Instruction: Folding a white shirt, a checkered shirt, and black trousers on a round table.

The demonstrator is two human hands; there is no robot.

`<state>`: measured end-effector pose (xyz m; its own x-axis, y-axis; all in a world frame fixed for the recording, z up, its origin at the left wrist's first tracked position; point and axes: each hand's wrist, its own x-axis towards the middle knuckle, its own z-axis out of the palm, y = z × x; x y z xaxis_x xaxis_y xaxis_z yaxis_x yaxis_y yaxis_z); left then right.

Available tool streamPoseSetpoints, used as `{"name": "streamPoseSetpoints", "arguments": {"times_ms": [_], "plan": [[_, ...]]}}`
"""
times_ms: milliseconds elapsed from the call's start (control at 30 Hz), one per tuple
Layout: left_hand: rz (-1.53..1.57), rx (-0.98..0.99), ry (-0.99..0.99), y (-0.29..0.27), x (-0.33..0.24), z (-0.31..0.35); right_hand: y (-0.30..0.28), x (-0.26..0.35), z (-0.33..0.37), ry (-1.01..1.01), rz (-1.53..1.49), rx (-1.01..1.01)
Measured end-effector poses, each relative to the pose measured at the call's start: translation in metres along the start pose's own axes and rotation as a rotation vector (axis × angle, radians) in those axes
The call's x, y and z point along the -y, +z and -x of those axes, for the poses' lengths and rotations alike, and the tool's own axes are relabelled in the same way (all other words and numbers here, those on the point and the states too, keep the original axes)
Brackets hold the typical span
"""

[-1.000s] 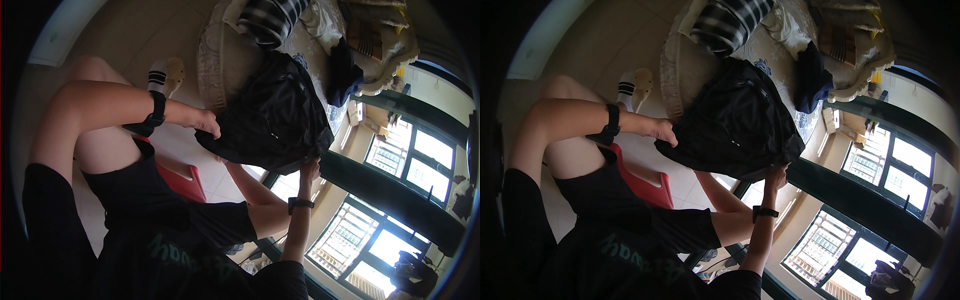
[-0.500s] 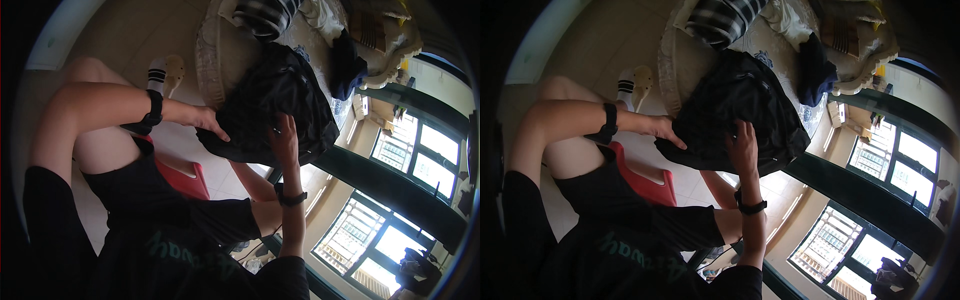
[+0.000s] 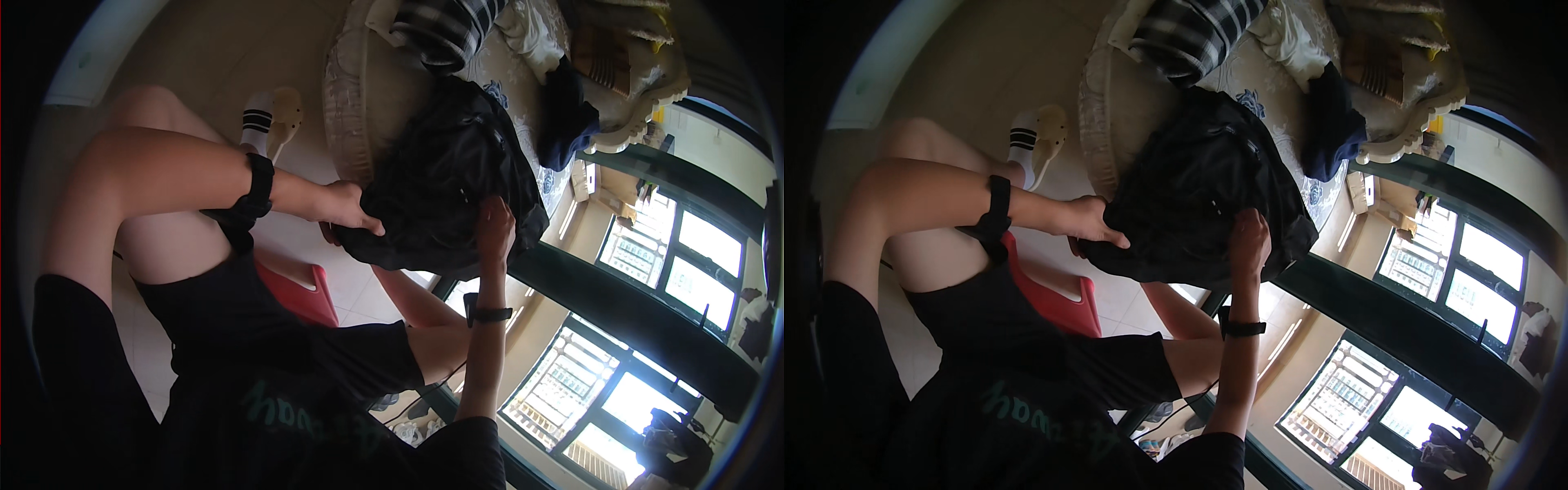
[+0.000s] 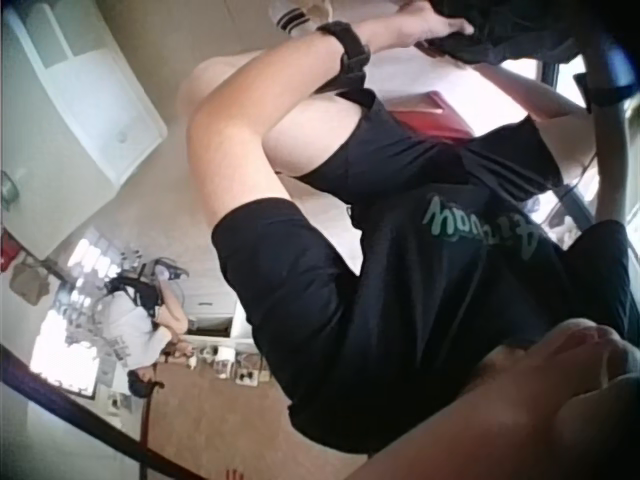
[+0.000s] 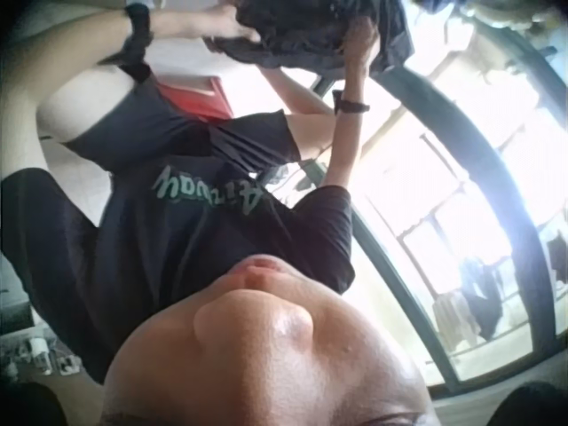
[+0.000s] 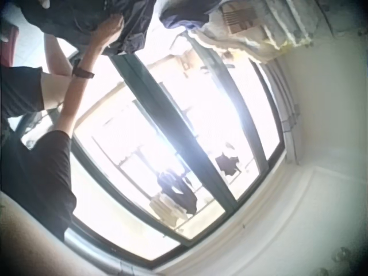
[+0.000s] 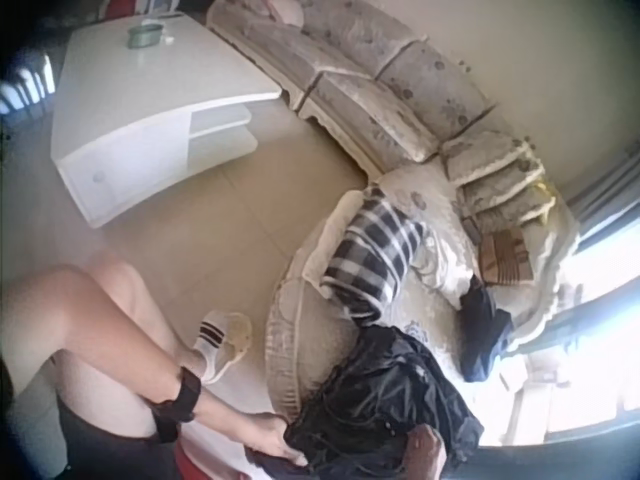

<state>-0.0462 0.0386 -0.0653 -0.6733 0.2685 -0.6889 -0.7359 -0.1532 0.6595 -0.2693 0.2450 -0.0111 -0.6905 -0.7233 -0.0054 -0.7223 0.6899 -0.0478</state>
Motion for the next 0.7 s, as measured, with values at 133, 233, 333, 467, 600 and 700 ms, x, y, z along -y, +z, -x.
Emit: {"name": "streamPoseSetpoints", "arguments": {"times_ms": [133,233,333,467,600,700], "plan": [[-0.007,-0.09,-0.022,0.009,-0.003,-0.006,0.005,-0.001,0.007,0.073,0.06,-0.089],[0.002,-0.185,0.059,0.019,-0.002,-0.002,0.003,0.019,0.005,-0.08,-0.051,-0.281],[-0.067,-0.438,0.238,0.032,0.008,-0.007,-0.01,0.073,-0.017,0.072,-0.436,-0.138],[-0.02,-0.449,0.245,0.055,-0.009,0.004,-0.01,0.122,-0.056,0.171,-0.775,0.051],[-0.003,-0.437,0.418,0.062,-0.026,0.017,0.013,0.168,-0.087,0.061,-0.252,0.135],[0.042,-0.494,0.49,0.07,-0.03,0.011,0.02,0.181,-0.096,0.14,-0.189,0.144]]}}
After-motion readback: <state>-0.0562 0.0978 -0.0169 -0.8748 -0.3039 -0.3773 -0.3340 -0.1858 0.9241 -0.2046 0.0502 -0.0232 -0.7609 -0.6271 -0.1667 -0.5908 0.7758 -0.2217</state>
